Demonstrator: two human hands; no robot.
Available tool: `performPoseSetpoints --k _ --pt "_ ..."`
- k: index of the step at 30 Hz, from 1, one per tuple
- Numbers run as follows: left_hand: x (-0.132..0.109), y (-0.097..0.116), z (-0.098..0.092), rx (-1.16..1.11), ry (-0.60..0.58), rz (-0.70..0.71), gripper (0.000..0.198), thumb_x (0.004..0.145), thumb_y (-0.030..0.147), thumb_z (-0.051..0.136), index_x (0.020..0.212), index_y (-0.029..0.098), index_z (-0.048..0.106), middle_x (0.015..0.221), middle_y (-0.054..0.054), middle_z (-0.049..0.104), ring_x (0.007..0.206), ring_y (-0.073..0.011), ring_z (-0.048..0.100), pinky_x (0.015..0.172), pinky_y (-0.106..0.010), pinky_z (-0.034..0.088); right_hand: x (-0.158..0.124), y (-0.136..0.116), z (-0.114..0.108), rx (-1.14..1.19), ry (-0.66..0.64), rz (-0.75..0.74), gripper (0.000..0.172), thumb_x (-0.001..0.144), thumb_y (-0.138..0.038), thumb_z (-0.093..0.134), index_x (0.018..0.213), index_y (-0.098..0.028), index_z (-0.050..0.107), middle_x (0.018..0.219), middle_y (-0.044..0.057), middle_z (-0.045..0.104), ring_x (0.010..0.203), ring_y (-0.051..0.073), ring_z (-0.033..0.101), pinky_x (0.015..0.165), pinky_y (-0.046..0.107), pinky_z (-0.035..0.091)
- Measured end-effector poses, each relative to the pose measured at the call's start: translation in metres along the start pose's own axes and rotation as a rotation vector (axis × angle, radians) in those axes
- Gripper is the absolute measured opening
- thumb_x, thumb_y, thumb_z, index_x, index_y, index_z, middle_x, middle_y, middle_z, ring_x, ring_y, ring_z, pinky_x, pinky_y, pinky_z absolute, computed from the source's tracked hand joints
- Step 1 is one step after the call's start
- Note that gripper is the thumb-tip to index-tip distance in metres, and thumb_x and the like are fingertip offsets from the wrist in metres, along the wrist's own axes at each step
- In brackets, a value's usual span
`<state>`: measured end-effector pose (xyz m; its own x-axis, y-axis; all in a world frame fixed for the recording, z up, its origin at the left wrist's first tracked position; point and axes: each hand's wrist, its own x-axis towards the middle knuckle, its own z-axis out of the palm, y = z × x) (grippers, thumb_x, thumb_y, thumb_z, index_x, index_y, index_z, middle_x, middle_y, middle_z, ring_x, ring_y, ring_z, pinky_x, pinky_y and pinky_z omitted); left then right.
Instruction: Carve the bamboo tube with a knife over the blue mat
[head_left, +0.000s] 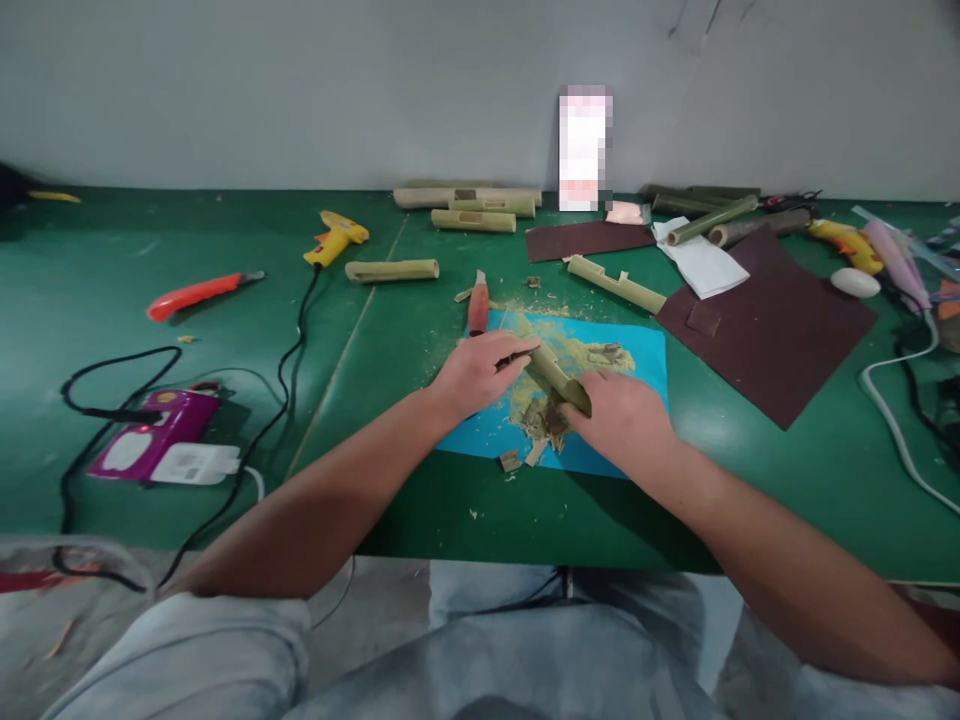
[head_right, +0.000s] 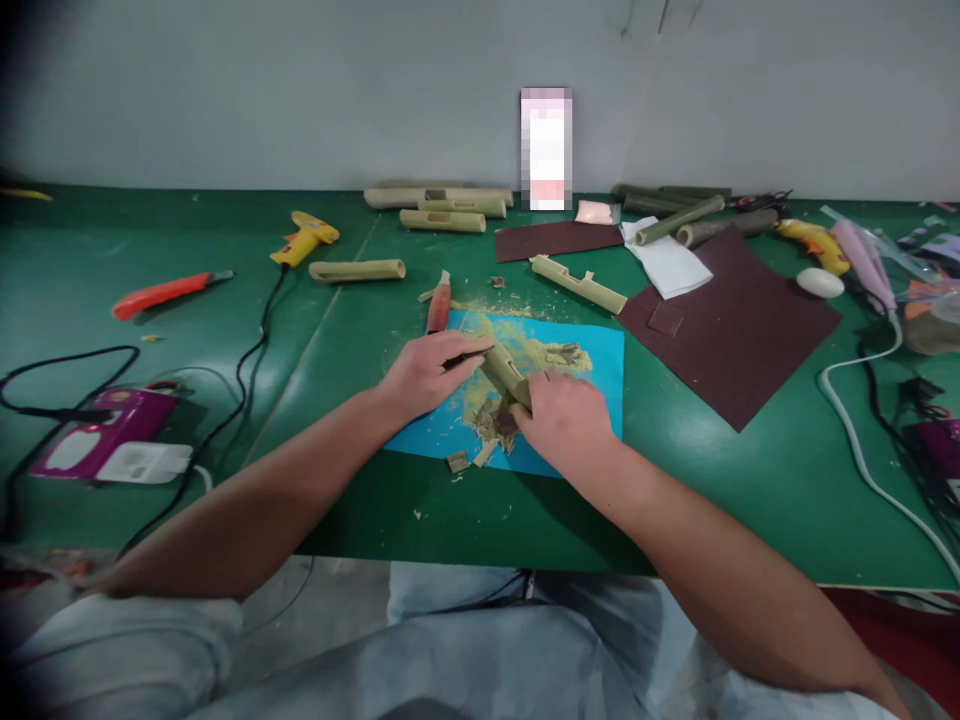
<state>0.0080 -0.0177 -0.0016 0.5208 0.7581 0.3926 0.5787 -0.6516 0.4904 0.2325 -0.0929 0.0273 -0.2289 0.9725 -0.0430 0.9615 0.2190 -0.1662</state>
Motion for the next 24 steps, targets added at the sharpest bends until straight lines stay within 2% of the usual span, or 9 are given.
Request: performPoseSetpoints --k 6,20,24 --pt "-0.0003 -0.0014 0.0011 0.005 0.006 0.017 0.029 0.1 0.027 0.058 0.121 0.018 0.074 0.098 -0.007 0.076 0.09 -0.0191 0.072 0.083 -0.032 0.058 0.0012 -0.0008 0.0006 0.005 -0.002 0.006 0.024 0.095 -0.041 0.057 0.098 -0.019 0.068 0.092 0.008 0.072 0.081 0.022 0.064 0.061 0.034 0.03" --pt "-0.0012 -0.0021 0.0021 -0.029 0.008 0.013 0.027 0.099 0.024 0.06 0.121 0.016 0.074 0.106 -0.007 0.077 0.095 -0.0182 0.073 0.091 -0.031 0.058 0.0004 0.0014 0.0021 0.014 0.012 -0.014 0.025 0.095 -0.04 0.056 0.099 -0.019 0.068 0.092 0.008 0.071 0.081 0.022 0.063 0.062 0.034 0.032" --pt "-0.0016 -0.0022 0.0013 -0.019 -0.005 -0.007 0.028 0.099 0.026 0.059 0.122 0.018 0.074 0.1 -0.007 0.076 0.091 -0.0183 0.072 0.087 -0.031 0.058 0.0008 0.0001 0.0009 0.007 0.003 -0.009 0.025 0.095 -0.041 0.056 0.099 -0.019 0.068 0.093 0.009 0.072 0.082 0.022 0.064 0.062 0.034 0.032"
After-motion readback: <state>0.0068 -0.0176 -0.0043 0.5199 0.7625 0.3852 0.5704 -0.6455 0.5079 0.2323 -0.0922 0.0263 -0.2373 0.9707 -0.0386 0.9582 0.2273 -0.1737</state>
